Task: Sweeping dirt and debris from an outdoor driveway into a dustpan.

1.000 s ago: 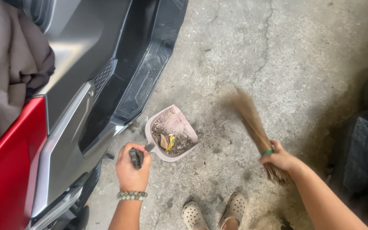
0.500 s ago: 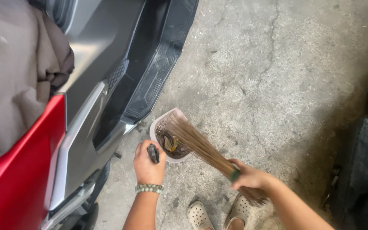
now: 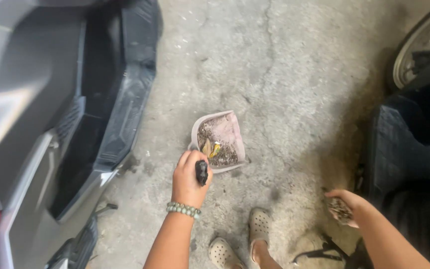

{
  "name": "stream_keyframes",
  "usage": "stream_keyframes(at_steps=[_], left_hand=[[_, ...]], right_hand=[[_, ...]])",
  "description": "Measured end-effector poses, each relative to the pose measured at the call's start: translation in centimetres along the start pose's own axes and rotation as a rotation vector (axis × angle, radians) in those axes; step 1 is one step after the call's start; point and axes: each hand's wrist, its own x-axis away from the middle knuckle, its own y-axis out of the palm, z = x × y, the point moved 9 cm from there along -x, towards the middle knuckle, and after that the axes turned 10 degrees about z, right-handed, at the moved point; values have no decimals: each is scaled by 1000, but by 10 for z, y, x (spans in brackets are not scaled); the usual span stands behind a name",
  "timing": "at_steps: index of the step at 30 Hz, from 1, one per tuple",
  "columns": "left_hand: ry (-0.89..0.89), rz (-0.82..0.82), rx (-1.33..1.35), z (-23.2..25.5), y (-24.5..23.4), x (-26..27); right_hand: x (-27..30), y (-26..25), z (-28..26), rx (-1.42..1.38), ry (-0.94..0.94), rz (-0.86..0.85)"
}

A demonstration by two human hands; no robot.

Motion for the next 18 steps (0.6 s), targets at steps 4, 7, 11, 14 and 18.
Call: stream_keyframes(at_steps=[4, 7, 11, 14, 18], left_hand=[[-245, -184, -63, -25, 76, 8], [20, -61, 0, 21, 76, 3], [-69, -93, -72, 22, 84, -4], [-61, -83, -78, 20, 82, -8], [-77, -93, -48, 27, 77, -16]], right_hand=[[63, 89, 12, 111, -114, -56], [137, 153, -3, 2, -306, -184], [218, 145, -23, 147, -367, -317], [239, 97, -37, 230, -338, -306], [190, 10, -56, 134, -351, -95]])
